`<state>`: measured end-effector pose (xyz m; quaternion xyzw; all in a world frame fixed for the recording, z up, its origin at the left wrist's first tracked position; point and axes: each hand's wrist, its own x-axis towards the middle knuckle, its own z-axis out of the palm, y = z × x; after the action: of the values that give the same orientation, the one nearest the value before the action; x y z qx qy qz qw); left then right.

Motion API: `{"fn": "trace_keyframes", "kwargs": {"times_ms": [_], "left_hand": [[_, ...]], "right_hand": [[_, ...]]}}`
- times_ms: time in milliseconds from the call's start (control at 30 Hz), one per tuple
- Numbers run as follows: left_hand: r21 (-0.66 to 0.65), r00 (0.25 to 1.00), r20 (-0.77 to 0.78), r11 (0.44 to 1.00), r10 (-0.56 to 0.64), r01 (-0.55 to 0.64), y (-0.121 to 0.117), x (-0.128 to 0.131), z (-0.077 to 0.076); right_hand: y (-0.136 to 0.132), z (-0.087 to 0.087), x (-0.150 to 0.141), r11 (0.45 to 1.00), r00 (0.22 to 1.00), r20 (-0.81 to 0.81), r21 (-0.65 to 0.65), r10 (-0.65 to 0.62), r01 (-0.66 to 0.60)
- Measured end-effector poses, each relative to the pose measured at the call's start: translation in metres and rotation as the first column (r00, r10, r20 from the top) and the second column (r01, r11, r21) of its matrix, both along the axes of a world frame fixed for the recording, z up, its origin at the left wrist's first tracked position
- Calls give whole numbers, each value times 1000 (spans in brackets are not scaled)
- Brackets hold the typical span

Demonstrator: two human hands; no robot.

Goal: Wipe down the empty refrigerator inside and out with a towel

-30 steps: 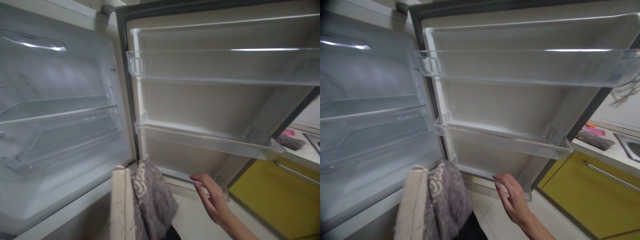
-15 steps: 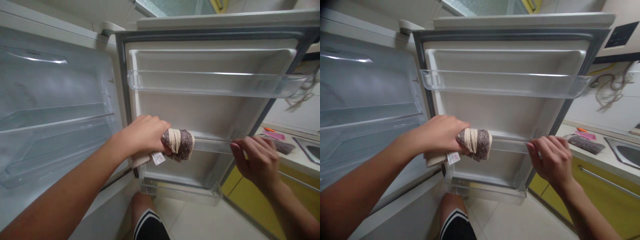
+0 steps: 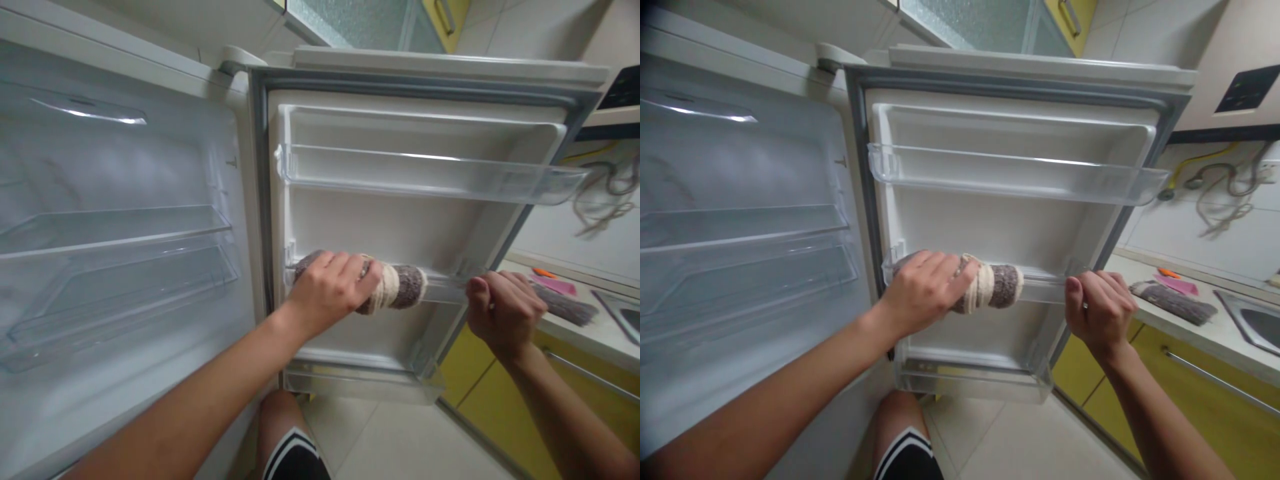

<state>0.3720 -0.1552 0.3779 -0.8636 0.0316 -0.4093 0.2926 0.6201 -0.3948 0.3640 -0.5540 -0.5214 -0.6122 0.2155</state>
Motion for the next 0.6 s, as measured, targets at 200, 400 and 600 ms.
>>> {"fn": "trace_keyframes", "kwargs": {"times_ms": [200,400,600], "left_hand": [[-420,925,-371,874,82,-246,39,-37,46],[-330,857,-508,901,83,-283,9,-3,70],[-356,889,-448,931,-96,-80,-60,58,60]], "right_hand": [[8,-2,5,997,997,72,61,39,-43],[17,-5,-2,983,992,-31,140,121,-116],[15,-13,-3,963,966,-120,171,230,-208]]}}
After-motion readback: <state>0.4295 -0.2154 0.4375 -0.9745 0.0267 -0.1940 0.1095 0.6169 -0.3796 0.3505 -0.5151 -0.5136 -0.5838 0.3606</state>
